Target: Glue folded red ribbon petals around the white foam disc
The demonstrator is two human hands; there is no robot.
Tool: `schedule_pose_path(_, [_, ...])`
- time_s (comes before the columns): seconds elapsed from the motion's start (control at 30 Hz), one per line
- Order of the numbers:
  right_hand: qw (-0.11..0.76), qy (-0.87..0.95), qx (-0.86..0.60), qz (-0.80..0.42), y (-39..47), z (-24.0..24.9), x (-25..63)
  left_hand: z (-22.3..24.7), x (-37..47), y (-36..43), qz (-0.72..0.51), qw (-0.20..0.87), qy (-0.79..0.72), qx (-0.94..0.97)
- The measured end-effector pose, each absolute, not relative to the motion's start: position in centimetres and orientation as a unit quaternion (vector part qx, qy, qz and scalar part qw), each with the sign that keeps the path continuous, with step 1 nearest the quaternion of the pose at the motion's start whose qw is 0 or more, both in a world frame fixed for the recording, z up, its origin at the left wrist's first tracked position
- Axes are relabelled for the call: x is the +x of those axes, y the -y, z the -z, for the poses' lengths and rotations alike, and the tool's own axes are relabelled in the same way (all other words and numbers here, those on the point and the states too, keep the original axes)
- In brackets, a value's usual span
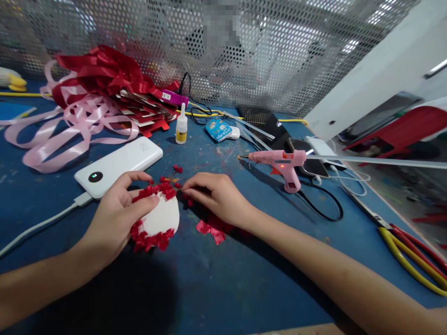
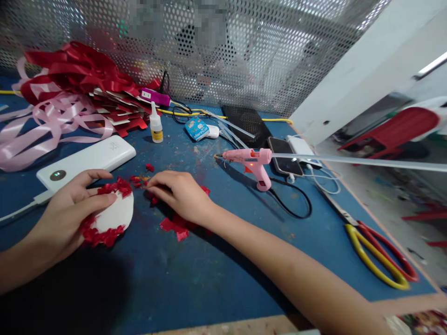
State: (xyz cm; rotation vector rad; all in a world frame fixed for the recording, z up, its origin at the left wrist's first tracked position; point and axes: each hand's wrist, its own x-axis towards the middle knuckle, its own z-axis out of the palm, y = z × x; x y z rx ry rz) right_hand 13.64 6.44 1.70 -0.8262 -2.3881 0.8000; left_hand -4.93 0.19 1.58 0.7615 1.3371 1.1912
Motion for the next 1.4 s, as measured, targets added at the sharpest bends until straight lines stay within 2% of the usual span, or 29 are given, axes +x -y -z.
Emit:
schedule_pose_path(0.2, [0.223, 0.861, -0.407, -0.207, -7.7, -2.2, 15.9, -1.8, -4.9, 0.0, -0.512, 0.558, -0.568, 0.323])
schedule_pose_path(0.37, [0.187, 0.882, -0.38, -0.207, -8.2, -3.4, 17.2, -1.6, -5.1, 0.1, -0.496, 0.571, -0.56, 0.338])
schedule_pose_path(0.5, [0.193, 0.885, -0.384, -0.18, -7.9, -3.7, 17.3, -1.2, -5.3, 0.0, -0.477, 0.567, -0.556, 0.378])
schedule_pose_path(0.67, [0.23, 0.884, -0.397, -0.087, -8.3, -2.8, 16.4, -1.7, -5.0, 0.2, -0.401, 0.555, -0.557, 0.471])
schedule_pose_path(0.83, [0.171, 0.891, -0.413, -0.079, -9.8, -1.6, 15.6, -1.9, -4.7, 0.4, -0.384, 0.536, -0.567, 0.494])
schedule_pose_path(0.9, [0.188, 0.887, -0.414, -0.078, -9.4, -1.7, 15.4, -1.8, -4.8, 0.2, -0.388, 0.542, -0.562, 0.49])
schedule_pose_path(1.0, [0.262, 0.884, -0.373, -0.105, -7.5, -2.7, 15.4, -1.5, -5.1, -0.1, -0.388, 0.561, -0.55, 0.482])
schedule_pose_path(1.1, [0.294, 0.89, -0.314, -0.154, -4.9, -3.8, 15.2, -1.4, -5.4, -0.4, -0.395, 0.571, -0.545, 0.471])
schedule_pose_path(1.4, [0.22, 0.936, -0.263, -0.079, -3.1, -2.9, 14.2, -1.3, -5.4, -0.5, -0.418, 0.573, -0.536, 0.458])
